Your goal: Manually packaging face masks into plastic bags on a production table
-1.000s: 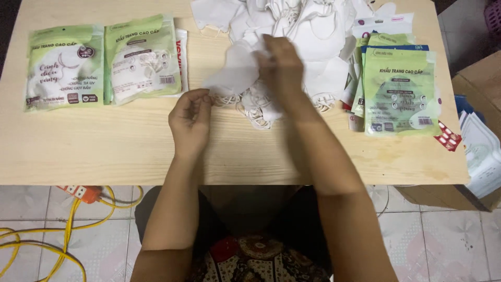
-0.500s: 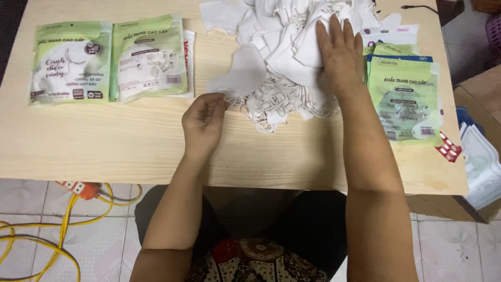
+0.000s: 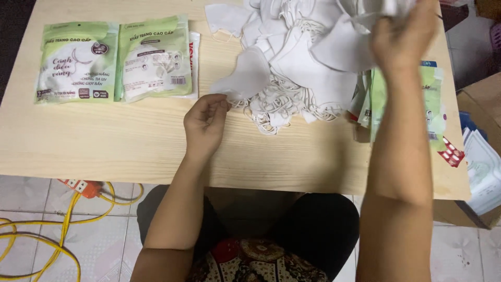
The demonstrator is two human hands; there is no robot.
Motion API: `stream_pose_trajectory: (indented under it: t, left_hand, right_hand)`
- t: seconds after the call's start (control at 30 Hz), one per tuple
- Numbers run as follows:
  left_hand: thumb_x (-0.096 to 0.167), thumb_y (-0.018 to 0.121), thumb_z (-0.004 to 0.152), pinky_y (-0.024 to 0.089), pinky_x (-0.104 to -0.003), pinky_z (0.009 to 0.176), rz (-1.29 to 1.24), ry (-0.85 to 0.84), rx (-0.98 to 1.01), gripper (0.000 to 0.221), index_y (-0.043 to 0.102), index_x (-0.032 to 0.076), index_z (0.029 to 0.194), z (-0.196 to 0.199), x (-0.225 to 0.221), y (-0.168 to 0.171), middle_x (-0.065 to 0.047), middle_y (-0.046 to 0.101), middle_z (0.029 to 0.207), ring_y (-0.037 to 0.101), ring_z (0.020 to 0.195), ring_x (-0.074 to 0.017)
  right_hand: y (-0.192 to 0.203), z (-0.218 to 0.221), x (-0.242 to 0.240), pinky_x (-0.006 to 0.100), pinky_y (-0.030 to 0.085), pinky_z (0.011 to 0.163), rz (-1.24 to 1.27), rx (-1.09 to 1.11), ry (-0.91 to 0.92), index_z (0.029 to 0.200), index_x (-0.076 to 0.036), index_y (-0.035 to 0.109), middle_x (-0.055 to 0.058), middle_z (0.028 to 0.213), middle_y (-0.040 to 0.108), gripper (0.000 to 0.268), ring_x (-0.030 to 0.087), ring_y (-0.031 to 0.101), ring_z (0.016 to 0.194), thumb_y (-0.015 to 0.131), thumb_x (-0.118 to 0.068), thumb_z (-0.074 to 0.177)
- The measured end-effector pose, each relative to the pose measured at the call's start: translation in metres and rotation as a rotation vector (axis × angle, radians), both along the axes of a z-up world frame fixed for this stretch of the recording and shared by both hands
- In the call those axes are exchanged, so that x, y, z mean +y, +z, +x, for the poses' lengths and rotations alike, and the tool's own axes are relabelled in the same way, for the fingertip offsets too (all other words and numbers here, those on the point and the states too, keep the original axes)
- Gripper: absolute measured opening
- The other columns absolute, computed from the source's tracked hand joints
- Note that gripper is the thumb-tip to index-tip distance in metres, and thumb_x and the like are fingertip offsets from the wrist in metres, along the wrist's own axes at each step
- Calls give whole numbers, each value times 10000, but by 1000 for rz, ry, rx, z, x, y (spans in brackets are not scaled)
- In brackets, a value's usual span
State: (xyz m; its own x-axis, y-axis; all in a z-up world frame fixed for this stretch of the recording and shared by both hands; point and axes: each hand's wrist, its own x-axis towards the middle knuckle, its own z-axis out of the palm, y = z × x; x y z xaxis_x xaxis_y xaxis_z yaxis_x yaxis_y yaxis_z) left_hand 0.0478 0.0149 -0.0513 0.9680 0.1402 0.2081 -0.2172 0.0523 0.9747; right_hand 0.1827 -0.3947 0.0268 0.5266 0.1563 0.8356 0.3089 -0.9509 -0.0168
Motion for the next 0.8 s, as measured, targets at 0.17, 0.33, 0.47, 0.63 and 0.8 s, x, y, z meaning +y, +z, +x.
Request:
stream_pose_trajectory:
  t: [0.17,0.33,0.47,0.63,0.8]
  left_hand:
    - [40,643,1001,580,-229,878,-35,-12,-30,80,683,25,1068,1,0,-2,-77,724,931,697,885,-131]
    - [69,647,992,573,-220,841,-1,-10,10,94,693,48,1071,3,-2,-8,-83,752,917,719,874,-121]
    - [-21,660,972,589,-342,795,37,14,-76,132,733,25,1072,1,-5,-3,-118,727,805,708,821,-167]
    - [-14,676,959,582,-332,791,49,-10,-56,159,744,61,1081,6,-4,-17,-100,730,807,699,802,-150]
    - [-8,681,961,581,-327,791,69,-22,-59,163,748,71,1087,3,-7,-17,-101,738,811,694,802,-140]
  right_hand:
    - [47,-78,26,399,477,941,446,297,315,1346,33,507,228,1214,611,549,328,589,1075,655,86,820]
    - [0,-103,52,291,589,824,969,1026,117,1211,-155,668,2,1108,736,568,159,707,940,764,-3,672]
    - [-45,-105,89,558,415,1088,601,1161,149,1365,-41,649,333,1314,599,718,518,548,1267,875,-111,687]
    - [-44,-121,97,524,579,923,383,865,136,1279,-17,704,250,1180,643,663,452,692,1051,907,3,649]
    - [-47,-173,67,505,596,777,305,824,-20,1081,-22,745,171,931,707,302,405,722,872,839,-72,798]
